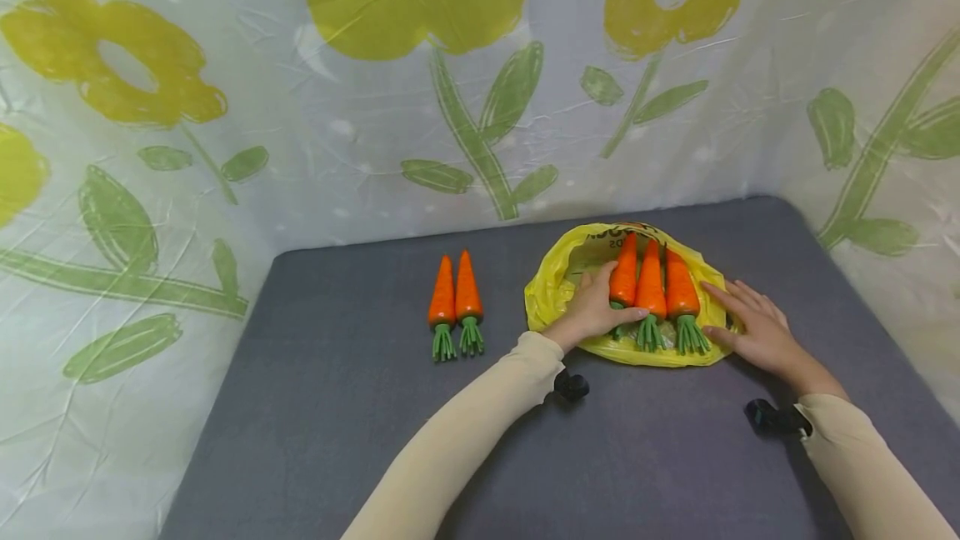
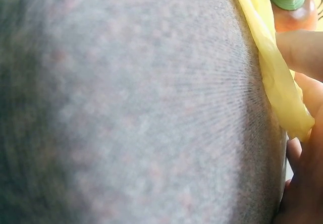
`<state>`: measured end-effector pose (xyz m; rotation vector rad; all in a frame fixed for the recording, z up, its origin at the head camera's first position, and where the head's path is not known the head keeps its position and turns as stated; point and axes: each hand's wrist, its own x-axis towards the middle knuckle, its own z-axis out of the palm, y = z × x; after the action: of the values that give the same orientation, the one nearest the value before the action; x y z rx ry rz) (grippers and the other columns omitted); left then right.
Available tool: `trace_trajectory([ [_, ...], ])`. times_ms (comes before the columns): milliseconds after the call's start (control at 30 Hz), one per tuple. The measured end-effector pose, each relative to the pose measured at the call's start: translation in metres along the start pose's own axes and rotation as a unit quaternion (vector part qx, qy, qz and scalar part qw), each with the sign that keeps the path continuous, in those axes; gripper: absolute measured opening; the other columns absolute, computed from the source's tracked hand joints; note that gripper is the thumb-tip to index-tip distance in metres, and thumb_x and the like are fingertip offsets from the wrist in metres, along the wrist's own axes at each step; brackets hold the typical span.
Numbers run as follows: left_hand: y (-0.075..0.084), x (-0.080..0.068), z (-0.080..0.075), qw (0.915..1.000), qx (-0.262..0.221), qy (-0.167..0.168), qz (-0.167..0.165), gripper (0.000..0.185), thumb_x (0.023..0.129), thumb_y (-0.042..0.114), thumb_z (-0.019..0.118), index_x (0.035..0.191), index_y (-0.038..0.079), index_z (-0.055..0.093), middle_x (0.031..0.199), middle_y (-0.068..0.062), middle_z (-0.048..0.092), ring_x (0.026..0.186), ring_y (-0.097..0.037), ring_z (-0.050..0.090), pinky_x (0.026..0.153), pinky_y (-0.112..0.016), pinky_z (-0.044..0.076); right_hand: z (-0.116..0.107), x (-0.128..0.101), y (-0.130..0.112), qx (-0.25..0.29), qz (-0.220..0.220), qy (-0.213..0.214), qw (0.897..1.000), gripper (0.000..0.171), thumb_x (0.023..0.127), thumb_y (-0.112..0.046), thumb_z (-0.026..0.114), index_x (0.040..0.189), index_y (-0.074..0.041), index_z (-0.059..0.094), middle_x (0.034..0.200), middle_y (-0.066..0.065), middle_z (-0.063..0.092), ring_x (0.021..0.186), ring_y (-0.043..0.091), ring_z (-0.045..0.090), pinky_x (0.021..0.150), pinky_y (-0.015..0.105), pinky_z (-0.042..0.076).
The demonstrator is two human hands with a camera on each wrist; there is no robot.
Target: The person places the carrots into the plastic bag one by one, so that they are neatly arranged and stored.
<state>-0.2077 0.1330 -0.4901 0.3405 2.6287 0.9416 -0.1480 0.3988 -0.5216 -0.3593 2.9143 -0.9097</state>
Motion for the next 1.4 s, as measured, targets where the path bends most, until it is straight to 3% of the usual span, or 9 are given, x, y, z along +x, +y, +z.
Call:
trace_trajectory([
  [567,0.0040,0.0045,0.0042,0.9995,0.010,0.028,-0.006,0.087,0.086,0.062,0.066,0.156,0.034,0.024,0.154,-0.006,0.036,0.138,-0.025,0.040,0.104,-0.040,0.046,-0.0029,0.0048,-0.0029,-0.003,0.001,-0.006,1.000,0.071,0.098,-0.025,0.057,0.158,-0.013,0.023,0.157,0.037,0.017,0.151,0.049,0.003,0.112,0.073,-0.002],
  [967,0.0043,0.0044,0.0026,0.9998,0.002,0.018,-0.005,0.084,0.088,0.060,0.065,0.156,0.034,0.024,0.155,-0.005,0.033,0.139,-0.024,0.038,0.107,-0.040,0.044,-0.0034,0.0053,-0.0034,-0.004,0.002,-0.003,1.000,0.070,0.098,-0.024,0.057,0.158,-0.013,0.024,0.157,0.038,0.019,0.150,0.051,0.005,0.113,0.072,-0.001],
  [1400,0.0076,0.0022,0.0061,0.9998,0.009,0.020,0.000,0.087,0.084,0.061,0.068,0.155,0.035,0.027,0.151,-0.003,0.037,0.132,-0.022,0.042,0.101,-0.036,0.047,-0.0024,0.0013,0.0014,0.000,-0.011,0.002,1.000,0.069,0.097,-0.021,0.057,0.158,-0.011,0.025,0.156,0.038,0.020,0.150,0.051,0.005,0.115,0.070,-0.004],
])
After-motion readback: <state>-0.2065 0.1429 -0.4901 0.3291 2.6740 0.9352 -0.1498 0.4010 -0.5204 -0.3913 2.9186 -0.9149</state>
